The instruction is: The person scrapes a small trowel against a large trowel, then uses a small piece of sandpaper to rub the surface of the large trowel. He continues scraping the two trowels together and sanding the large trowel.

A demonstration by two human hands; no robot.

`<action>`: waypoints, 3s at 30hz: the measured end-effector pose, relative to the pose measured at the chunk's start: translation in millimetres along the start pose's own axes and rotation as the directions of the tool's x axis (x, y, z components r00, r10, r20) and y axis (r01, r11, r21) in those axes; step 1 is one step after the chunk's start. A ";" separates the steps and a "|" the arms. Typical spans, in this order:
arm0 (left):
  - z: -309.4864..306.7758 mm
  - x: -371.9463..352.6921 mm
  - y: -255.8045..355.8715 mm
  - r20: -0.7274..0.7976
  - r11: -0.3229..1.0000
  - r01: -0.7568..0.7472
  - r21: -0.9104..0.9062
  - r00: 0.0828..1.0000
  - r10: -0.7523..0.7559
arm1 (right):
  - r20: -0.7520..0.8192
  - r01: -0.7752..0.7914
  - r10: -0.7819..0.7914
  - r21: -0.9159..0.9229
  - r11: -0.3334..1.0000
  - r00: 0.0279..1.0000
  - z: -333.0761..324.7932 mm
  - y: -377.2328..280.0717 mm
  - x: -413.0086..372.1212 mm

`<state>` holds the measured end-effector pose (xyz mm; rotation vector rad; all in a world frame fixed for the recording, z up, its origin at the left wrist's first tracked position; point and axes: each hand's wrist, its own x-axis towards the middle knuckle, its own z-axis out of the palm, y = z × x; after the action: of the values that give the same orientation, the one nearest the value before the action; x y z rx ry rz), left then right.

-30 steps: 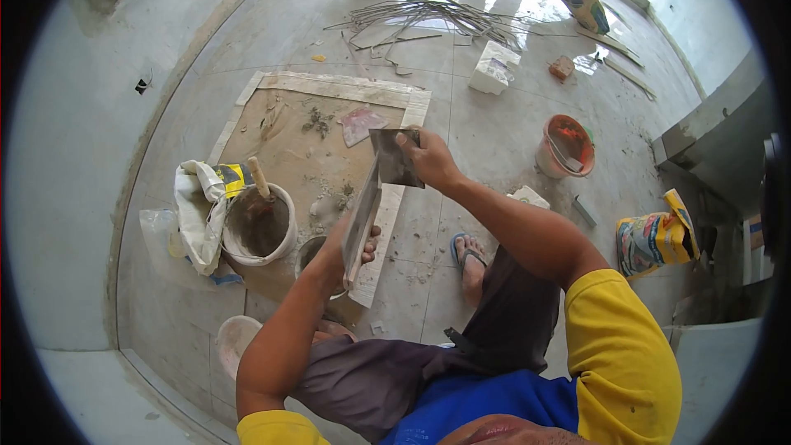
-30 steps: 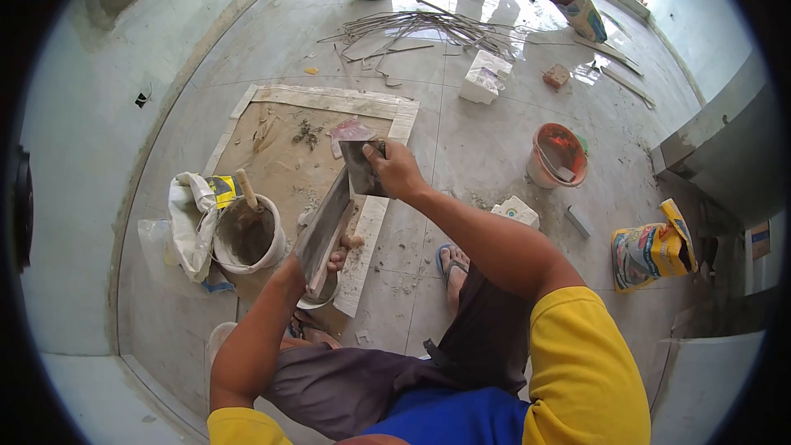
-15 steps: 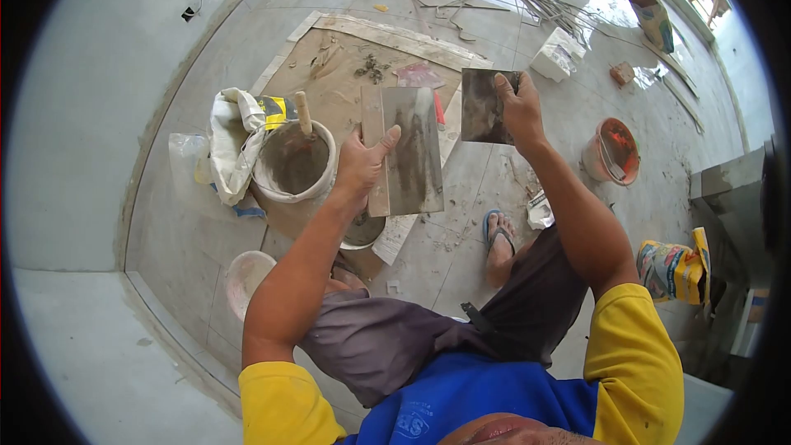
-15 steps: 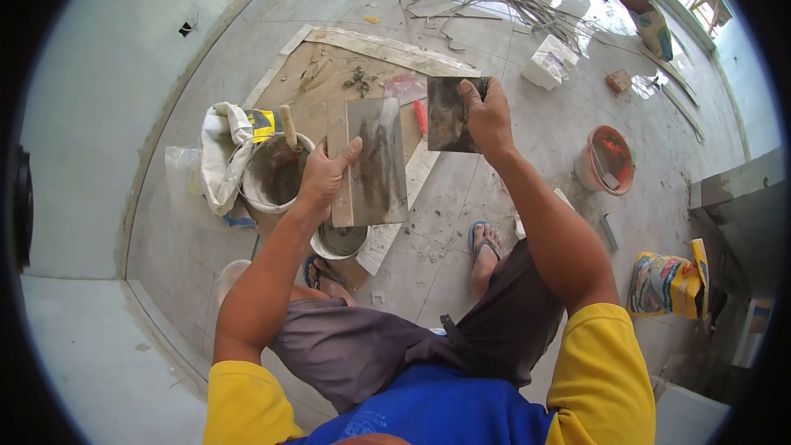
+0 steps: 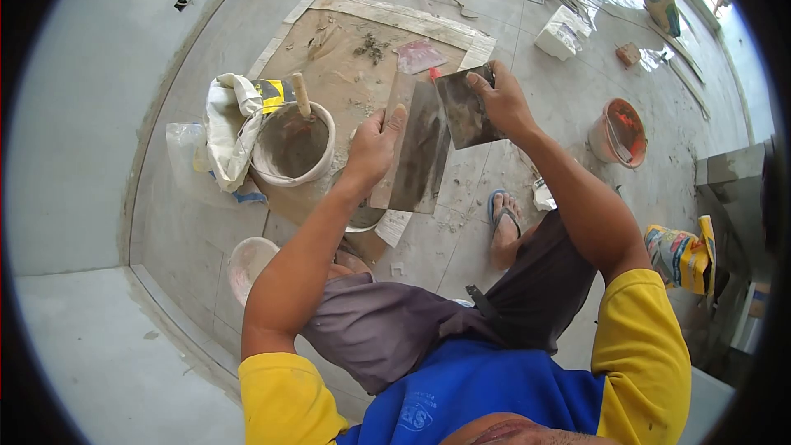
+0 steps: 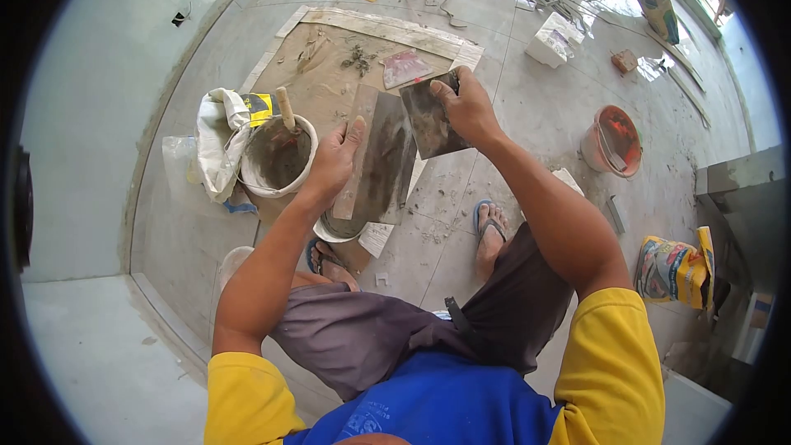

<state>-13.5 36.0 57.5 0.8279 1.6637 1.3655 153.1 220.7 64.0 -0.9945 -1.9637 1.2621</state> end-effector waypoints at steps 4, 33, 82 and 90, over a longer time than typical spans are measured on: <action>-0.1 -3.3 4.1 0.022 0.993 0.002 0.121 1.000 -0.004 | -0.035 -0.010 0.009 -0.024 1.000 0.999 -0.4 -1.0 -2.6; 3.0 -10.1 9.5 0.062 0.985 -0.007 0.171 0.998 -0.004 | -0.078 0.101 -0.114 -0.148 0.984 0.990 8.7 -1.4 -4.5; -26.6 7.2 10.8 -0.322 0.960 0.025 -0.279 0.939 -0.118 | 0.549 0.247 -0.103 -0.195 0.949 0.830 -0.8 -22.2 -20.6; -23.9 9.0 10.8 -0.366 0.956 -0.052 -0.289 0.929 -0.060 | 0.502 0.254 -0.134 -0.180 0.950 0.855 -1.5 -18.7 -19.1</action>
<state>-38.9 35.3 68.6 0.4075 1.6752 1.7995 159.6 200.5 80.2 -0.5895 -2.5841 1.2623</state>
